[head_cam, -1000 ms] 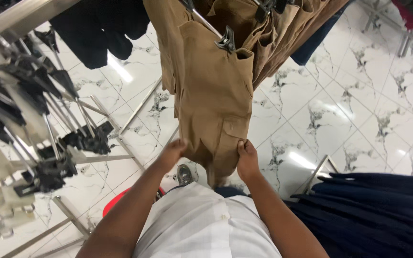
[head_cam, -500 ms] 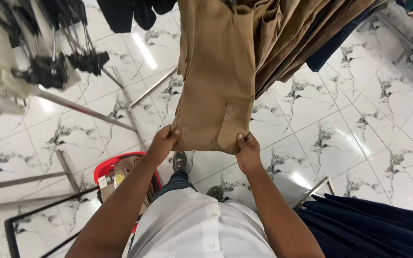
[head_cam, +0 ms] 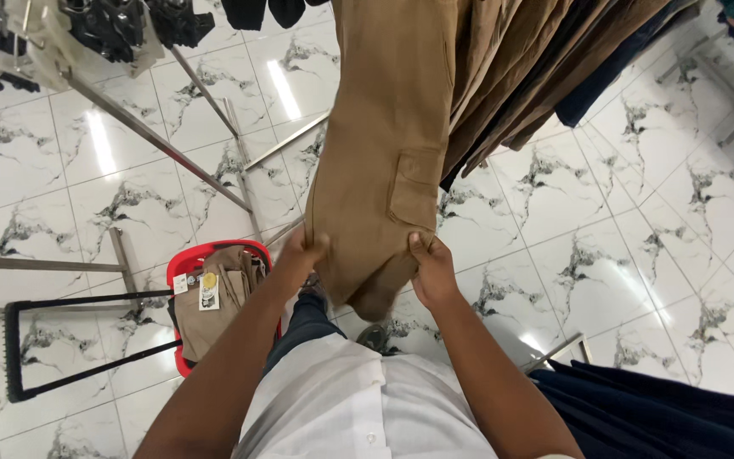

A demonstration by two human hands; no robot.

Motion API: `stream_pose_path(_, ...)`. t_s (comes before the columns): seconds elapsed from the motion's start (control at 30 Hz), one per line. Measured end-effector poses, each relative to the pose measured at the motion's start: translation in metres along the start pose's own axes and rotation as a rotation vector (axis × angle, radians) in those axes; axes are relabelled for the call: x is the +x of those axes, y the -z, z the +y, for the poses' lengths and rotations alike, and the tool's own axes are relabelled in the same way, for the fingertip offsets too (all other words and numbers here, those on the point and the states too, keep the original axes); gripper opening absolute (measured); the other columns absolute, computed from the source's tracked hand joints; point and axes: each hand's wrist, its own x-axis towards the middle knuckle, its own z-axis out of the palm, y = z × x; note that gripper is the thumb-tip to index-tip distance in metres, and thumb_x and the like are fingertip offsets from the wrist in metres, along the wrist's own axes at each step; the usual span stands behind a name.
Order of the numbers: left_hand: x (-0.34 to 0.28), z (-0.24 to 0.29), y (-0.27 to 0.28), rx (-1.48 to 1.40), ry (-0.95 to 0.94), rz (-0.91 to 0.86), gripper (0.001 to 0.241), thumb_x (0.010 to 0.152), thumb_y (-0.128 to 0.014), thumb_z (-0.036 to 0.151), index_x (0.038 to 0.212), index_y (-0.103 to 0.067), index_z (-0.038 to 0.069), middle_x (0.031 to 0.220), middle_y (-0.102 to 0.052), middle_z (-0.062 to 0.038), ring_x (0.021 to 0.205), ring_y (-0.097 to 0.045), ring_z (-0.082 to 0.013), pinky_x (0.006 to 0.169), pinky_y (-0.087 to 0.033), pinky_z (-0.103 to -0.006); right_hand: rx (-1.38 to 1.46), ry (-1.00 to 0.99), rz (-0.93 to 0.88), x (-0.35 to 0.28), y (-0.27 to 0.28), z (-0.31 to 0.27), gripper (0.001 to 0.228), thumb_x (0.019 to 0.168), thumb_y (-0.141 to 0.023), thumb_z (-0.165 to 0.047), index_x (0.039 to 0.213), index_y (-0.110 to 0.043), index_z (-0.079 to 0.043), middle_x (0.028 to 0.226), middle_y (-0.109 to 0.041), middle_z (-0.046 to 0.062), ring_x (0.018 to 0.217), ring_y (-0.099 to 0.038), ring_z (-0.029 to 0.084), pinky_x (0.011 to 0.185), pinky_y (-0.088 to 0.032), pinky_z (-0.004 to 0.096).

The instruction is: The person takes trousers from a shopping basket, clips them onto a hanger, and places the hanger on a retail display rack, repeating the process for multiple pairs.

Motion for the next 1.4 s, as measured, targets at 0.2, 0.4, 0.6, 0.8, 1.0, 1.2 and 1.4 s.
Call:
stream_pose_path(0.2,-0.011,-0.104,-0.003,0.177,0.144,-0.24,0.064,0.097,-0.079,0.036,0.148,-0.058,0.003,0.141,-0.064,-0.021,0.131,-0.059,-0.0363,0.116,-0.043,-0.0509,-0.423,-0.054,-0.273,-0.045,0.01,-0.029,0.054,0.094,-0.08,-0.029,0.137,-0.062,-0.002,0.126,-0.07,0.022,0.117,-0.068,0.036,0.105,-0.05,0.056)
stream_pose_path(0.4,-0.024,-0.072,-0.012,0.134,0.091,0.08,0.038,0.104,-0.066,0.022,0.137,-0.066,0.004,0.124,-0.073,-0.019,0.114,-0.068,-0.0361,0.101,-0.051,-0.0509,-0.513,-0.016,-0.003,-0.035,0.034,0.015,0.024,0.106,-0.061,-0.018,0.122,-0.072,-0.003,0.094,-0.073,0.009,0.078,-0.065,0.017,0.077,-0.053,0.04)
stream_pose_path(0.6,-0.033,-0.087,-0.02,0.125,0.115,-0.195,0.041,0.095,-0.076,0.019,0.131,-0.071,0.001,0.12,-0.074,-0.022,0.114,-0.066,-0.0364,0.101,-0.049,-0.0525,-0.157,-0.031,-0.16,-0.067,0.016,-0.054,0.021,0.097,-0.076,-0.017,0.113,-0.068,-0.006,0.093,-0.068,0.004,0.087,-0.063,0.015,0.084,-0.054,0.034)
stream_pose_path(0.8,-0.001,-0.079,-0.019,0.172,0.021,0.086,0.016,0.103,-0.06,0.015,0.11,-0.072,0.007,0.102,-0.074,-0.015,0.096,-0.068,-0.0282,0.09,-0.053,-0.0444,-0.551,0.039,-0.054,-0.029,0.056,-0.014,0.007,0.094,-0.074,-0.01,0.1,-0.074,-0.006,0.076,-0.065,0.003,0.068,-0.056,0.011,0.063,-0.049,0.03)
stream_pose_path(1.0,-0.028,-0.049,-0.023,0.104,0.096,-0.352,0.053,0.093,-0.081,0.034,0.136,-0.066,0.007,0.131,-0.07,-0.017,0.121,-0.063,-0.0323,0.109,-0.048,-0.0491,-0.07,-0.105,-0.19,-0.067,0.025,-0.069,0.045,0.093,-0.078,-0.023,0.131,-0.061,-0.008,0.114,-0.069,0.01,0.095,-0.07,0.026,0.087,-0.06,0.042)
stream_pose_path(1.2,-0.053,-0.048,-0.027,-0.004,0.089,-0.119,0.033,0.111,-0.049,0.031,0.125,-0.064,0.005,0.113,-0.065,-0.01,0.108,-0.059,-0.0259,0.101,-0.043,-0.0423,-0.717,-0.213,-0.222,-0.055,0.044,-0.014,0.036,0.101,-0.065,-0.014,0.135,-0.062,-0.001,0.112,-0.073,0.027,0.068,-0.077,0.03,0.06,-0.069,0.037)
stream_pose_path(1.4,-0.088,-0.016,-0.009,0.095,0.412,-0.216,0.089,0.092,-0.076,0.06,0.157,-0.043,0.008,0.156,-0.05,-0.016,0.144,-0.048,-0.0333,0.122,-0.034,-0.0514,-1.133,0.076,-0.26,-0.083,-0.056,-0.094,0.055,0.103,-0.058,-0.031,0.148,-0.041,-0.004,0.137,-0.058,0.022,0.135,-0.054,0.039,0.112,-0.046,0.053)
